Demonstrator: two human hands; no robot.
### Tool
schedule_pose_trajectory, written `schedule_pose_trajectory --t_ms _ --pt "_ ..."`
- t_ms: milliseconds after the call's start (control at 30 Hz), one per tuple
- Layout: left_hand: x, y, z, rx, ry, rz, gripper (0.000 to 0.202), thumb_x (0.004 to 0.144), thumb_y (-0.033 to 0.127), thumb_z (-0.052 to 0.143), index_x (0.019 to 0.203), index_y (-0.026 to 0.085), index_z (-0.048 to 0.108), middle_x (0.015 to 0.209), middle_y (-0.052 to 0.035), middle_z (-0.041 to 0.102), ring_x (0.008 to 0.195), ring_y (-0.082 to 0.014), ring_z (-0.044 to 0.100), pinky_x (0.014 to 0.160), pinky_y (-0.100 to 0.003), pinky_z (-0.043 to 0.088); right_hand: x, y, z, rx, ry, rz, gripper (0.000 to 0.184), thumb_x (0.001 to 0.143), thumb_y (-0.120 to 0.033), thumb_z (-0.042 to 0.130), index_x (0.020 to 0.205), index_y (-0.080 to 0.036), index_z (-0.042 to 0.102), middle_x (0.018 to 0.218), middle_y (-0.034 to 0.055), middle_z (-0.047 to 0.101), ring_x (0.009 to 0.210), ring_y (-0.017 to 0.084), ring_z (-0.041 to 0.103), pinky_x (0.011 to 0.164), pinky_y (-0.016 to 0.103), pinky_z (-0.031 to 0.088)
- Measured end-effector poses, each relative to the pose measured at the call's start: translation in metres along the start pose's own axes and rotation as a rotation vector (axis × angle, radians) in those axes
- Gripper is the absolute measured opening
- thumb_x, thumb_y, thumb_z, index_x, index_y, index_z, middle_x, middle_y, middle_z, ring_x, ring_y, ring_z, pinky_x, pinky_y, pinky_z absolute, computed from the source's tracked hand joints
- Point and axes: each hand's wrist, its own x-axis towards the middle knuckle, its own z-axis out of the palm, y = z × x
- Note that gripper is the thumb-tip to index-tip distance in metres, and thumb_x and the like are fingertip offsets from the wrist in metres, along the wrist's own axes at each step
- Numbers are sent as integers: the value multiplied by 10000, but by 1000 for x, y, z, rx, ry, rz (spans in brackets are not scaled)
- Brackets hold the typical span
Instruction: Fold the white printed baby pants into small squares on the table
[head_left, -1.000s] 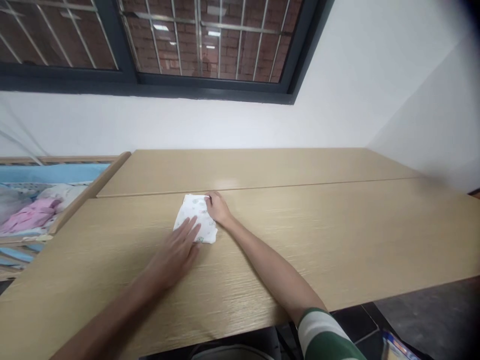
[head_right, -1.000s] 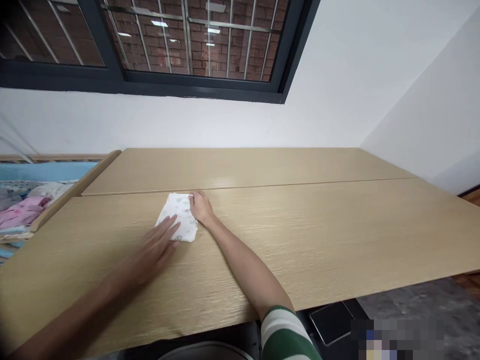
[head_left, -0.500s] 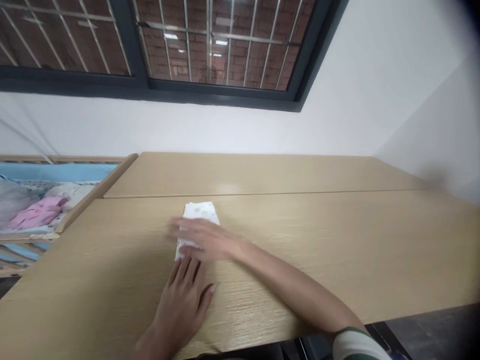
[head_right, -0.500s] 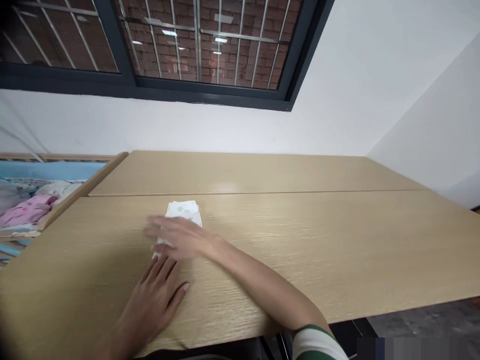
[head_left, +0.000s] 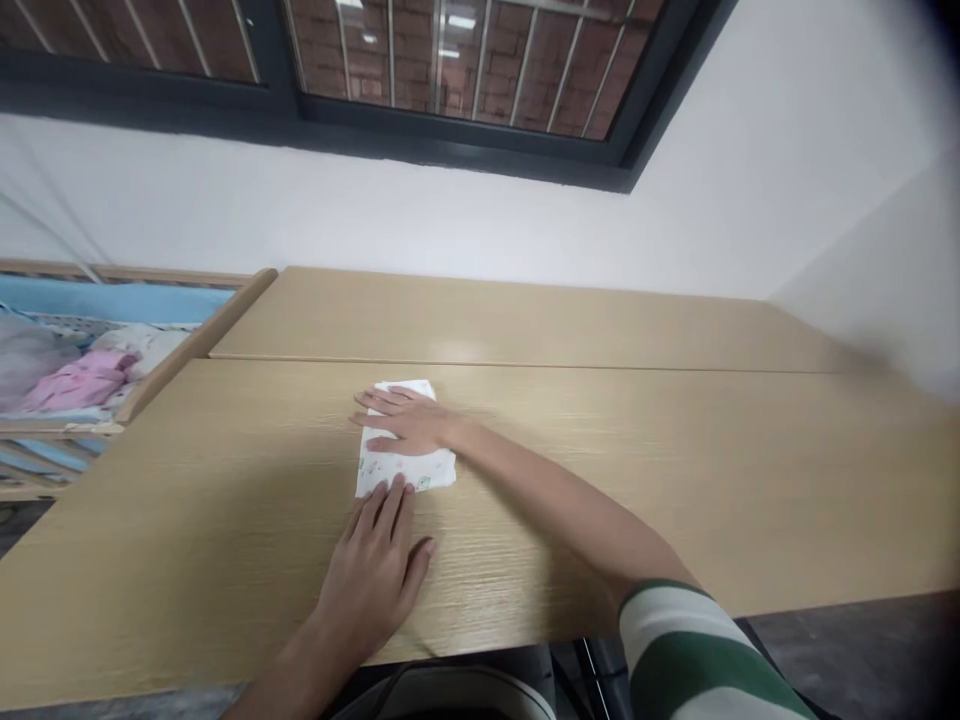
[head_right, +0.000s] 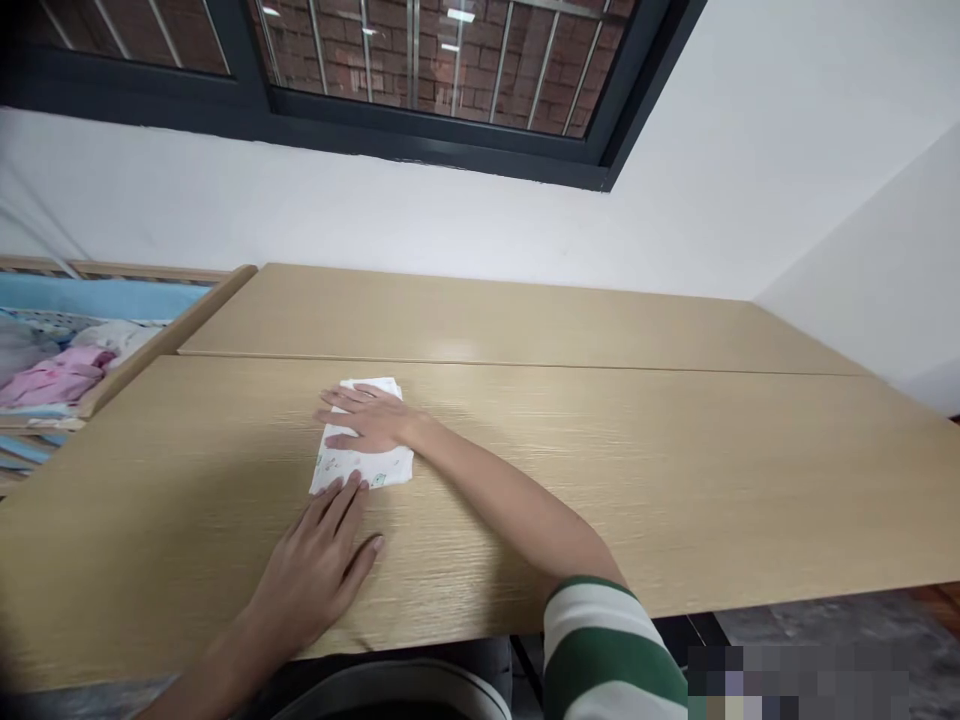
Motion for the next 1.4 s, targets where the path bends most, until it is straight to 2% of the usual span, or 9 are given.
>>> schedule_pose_trajectory --t_ms 300,433,633,767,900,1100,1167,1267,1400 --pt "-2 -1 1 5 -12 1 566 1015 410 482 1461 62 466 1524 -217 513 1389 -370 493 1096 -522 495 42 43 14 -63 77 106 639 1079 -506 302 1585 -127 394 1647 133 344 1546 266 304 1285 419 190" --pt "-2 -4 3 -8 -4 3 562 1011 414 490 1449 62 486 1518 -216 520 1371 -372 514 1092 -524 503 40 40 17 -102 103 102 641 1089 -481 261 1574 -86 396 1640 142 358 1545 247 306 1289 389 184" --pt "-3 -4 2 -38 31 24 459 1015 329 475 1390 76 551 1435 -185 609 1289 -345 587 1032 -502 556 32 23 16 -111 165 166 597 1077 -502 331 1546 -154 452 1637 126 375 1558 275 269 1287 463 180" --pt "-6 -13 -3 -117 18 93 356 1022 239 445 1322 145 611 1356 -109 678 1208 -272 642 1018 -440 571 14 6 11 -82 167 144 587 1079 -496 351 1565 -174 414 1665 128 321 1573 269 227 1288 474 156" --pt "-5 -41 -9 -142 27 149 281 1022 183 440 1170 186 679 1245 -81 728 1135 -241 678 962 -406 580 -21 -17 -6 22 252 163 590 1084 -481 370 1600 -196 341 1700 123 239 1593 257 138 1280 506 151" --pt "8 -68 -13 -146 15 232 284 1026 155 394 1053 199 674 1137 -77 751 1042 -234 706 924 -401 564 -80 -65 -21 142 165 157 645 950 -631 591 1459 -238 556 1659 137 324 1508 360 296 1191 587 294" --pt "14 -69 -15 -210 -16 175 290 1042 205 366 1048 204 656 1094 -83 753 987 -236 715 896 -399 565 -96 -77 -18 169 105 134 746 875 -684 657 1460 -232 562 1644 154 351 1501 385 310 1186 587 304" --pt "26 -68 -23 -372 -145 -70 310 1059 333 338 1006 218 622 991 -73 752 898 -238 719 815 -375 563 -112 -85 -11 189 69 159 880 793 -676 751 1508 -221 512 1647 187 339 1536 428 246 1203 628 254" --pt "45 -71 -41 -578 -370 -303 398 1045 481 307 892 240 583 867 -40 722 798 -236 683 745 -354 527 -119 -77 -11 185 146 209 546 934 -445 688 1417 -206 603 1564 170 484 1495 352 386 1216 562 287"
